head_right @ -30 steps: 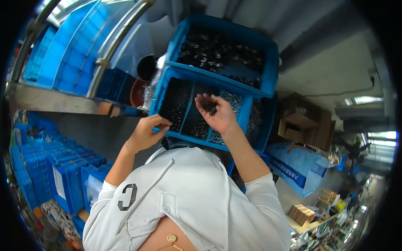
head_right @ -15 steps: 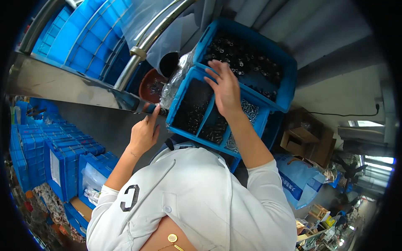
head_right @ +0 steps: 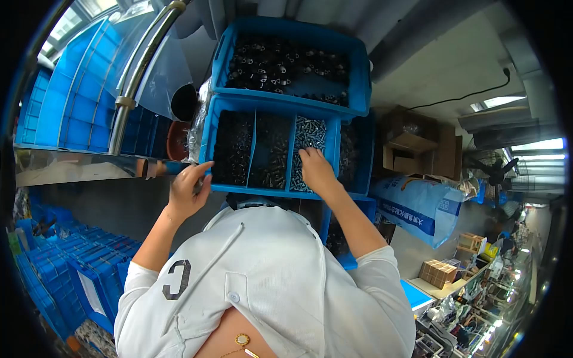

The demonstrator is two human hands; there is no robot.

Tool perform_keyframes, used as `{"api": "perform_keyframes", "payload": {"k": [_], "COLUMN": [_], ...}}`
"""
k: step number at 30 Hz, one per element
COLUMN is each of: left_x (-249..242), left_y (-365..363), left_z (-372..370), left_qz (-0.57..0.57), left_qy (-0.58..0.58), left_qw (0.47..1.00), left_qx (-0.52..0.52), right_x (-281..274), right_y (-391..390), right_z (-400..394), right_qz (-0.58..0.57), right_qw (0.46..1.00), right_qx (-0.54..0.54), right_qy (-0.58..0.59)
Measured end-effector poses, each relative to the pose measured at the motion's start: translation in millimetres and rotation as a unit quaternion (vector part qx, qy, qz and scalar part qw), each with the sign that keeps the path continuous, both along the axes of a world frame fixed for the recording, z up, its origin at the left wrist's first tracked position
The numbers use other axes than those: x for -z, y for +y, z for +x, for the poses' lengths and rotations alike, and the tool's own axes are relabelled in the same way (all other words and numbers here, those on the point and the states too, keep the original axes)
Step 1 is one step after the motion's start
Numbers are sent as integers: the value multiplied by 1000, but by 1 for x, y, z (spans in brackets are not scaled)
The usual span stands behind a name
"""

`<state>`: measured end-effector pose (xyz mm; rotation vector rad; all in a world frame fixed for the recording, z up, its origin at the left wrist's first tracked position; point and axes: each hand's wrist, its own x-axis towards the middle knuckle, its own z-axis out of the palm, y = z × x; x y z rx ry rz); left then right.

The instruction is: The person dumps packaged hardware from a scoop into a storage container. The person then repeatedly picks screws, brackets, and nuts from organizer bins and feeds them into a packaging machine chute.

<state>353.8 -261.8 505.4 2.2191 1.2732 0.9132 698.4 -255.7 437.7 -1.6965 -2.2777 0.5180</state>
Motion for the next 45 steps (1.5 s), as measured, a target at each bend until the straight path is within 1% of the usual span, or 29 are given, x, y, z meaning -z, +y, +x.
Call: {"api": "perform_keyframes", "payload": {"k": [3,6,9,10,13,14,16,18,19,20,22,23,24,25,26,27,28,31,32,34,35,37,38,39,40,41,43,44,45], "left_x": [5,54,71,74,54,47,38,29,24,10,0,2,5,6,5,3,1,11,12,13,13,8,2,-3,15,30,46,44,42], "left_y": [29,47,63,66,65,65,63,61,59,55,46,43,41,39,36,34,32,35,37,47,53,63,61,60,61,62,66,68,70], "left_z": [37,55,65,63,55,52,47,41,40,39,38,37,36,36,37,40,42,38,38,47,56,88,106,123,138,150,169,174,178], "left_qz": [69,12,-5,-10,-84,-103,-112,-93,-130,-167,-225,-218,-211,-203,-234,-264,-294,-430,-456,-503,-472,-383,-257,-118,-30,-9,30,8,-21], "left_qy": [66,326,388,380,347,340,236,133,113,93,57,54,51,49,16,-17,-49,-288,-331,-417,-313,-92,64,219,361,444,598,641,651], "left_qw": [994,940,913,916,924,926,959,981,982,980,973,974,976,978,971,962,952,855,825,757,824,918,962,965,927,888,786,748,733], "left_qx": [60,97,122,128,136,130,112,107,83,57,-1,-10,-19,-29,-44,-58,-72,-37,-30,-15,1,37,65,88,96,117,152,171,197], "right_x": [3,0,-7,-10,-48,-58,-71,-64,-61,-60,-55,-53,-55,-37,-6,0,2,-33,-48,-74,-83,-91,-94,-94,-92,-90,-83,-62,-45], "right_y": [3,14,28,27,18,14,4,-6,-7,-8,1,5,8,11,16,23,27,30,26,23,24,31,38,49,65,84,130,167,197], "right_z": [-8,-4,9,11,7,9,19,26,29,29,25,20,8,6,8,2,-1,7,16,37,43,47,50,53,56,59,65,83,99], "right_qz": [13,-51,-74,-57,-119,-147,-201,-265,-290,-300,-285,-272,-168,-113,-56,4,-108,-133,-149,-270,-323,-327,-325,-333,-342,-352,-356,-392,-427], "right_qw": [999,998,996,996,968,949,897,764,680,639,784,843,936,975,995,996,988,988,972,882,816,718,662,636,609,580,563,560,555], "right_qx": [6,35,23,30,123,137,164,216,236,240,224,210,170,121,71,19,48,64,76,117,137,141,142,113,83,53,63,9,-44], "right_qy": [-45,-17,42,66,185,243,357,548,631,666,504,414,259,146,31,-85,-96,41,164,367,459,598,661,687,711,732,744,730,713]}}
